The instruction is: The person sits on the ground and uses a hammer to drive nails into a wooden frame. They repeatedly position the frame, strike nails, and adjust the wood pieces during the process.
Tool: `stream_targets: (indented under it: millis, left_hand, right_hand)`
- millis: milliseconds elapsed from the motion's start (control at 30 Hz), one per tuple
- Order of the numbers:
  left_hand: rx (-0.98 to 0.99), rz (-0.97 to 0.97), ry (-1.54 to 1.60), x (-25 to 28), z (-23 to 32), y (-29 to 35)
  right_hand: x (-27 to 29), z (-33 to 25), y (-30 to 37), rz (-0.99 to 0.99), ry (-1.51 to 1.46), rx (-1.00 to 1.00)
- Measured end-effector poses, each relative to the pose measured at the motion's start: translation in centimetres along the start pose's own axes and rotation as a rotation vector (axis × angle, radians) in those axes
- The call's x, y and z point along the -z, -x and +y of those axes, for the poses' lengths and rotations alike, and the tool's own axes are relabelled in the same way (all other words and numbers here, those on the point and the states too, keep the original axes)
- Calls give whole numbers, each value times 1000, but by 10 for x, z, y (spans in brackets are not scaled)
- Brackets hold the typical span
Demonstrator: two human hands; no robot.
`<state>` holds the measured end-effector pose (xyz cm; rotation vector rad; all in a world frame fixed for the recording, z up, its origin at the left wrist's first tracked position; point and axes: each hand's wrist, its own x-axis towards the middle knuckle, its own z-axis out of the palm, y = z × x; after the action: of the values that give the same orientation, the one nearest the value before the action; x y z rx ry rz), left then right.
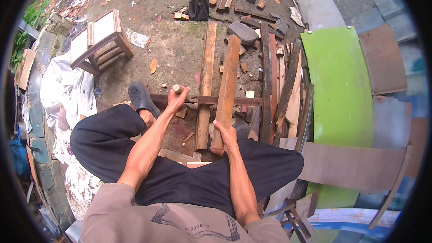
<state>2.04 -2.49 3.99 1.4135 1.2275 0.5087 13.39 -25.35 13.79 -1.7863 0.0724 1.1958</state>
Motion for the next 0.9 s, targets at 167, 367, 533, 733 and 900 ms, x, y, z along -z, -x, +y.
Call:
stream_targets:
  millis: [167, 367, 533, 733, 900]
  left_hand:
    - [40, -53, 94, 6, -11, 0]
    - [-69, -164, -88, 24, -19, -4]
    - [-202, -168, -244, 28, -15, -5]
    - [-215, -292, -45, 41, -57, -26]
    - [-136, -339, -178, 34, -31, -23]
  right_hand:
    - [8, 8, 1, -13, -8, -6]
    - [-5, 18, 18, -41, 35, 73]
    - [-47, 20, 40, -197, -172, 39]
    - [-100, 14, 64, -408, 5, -70]
    - [-91, 38, 67, -364, -24, 6]
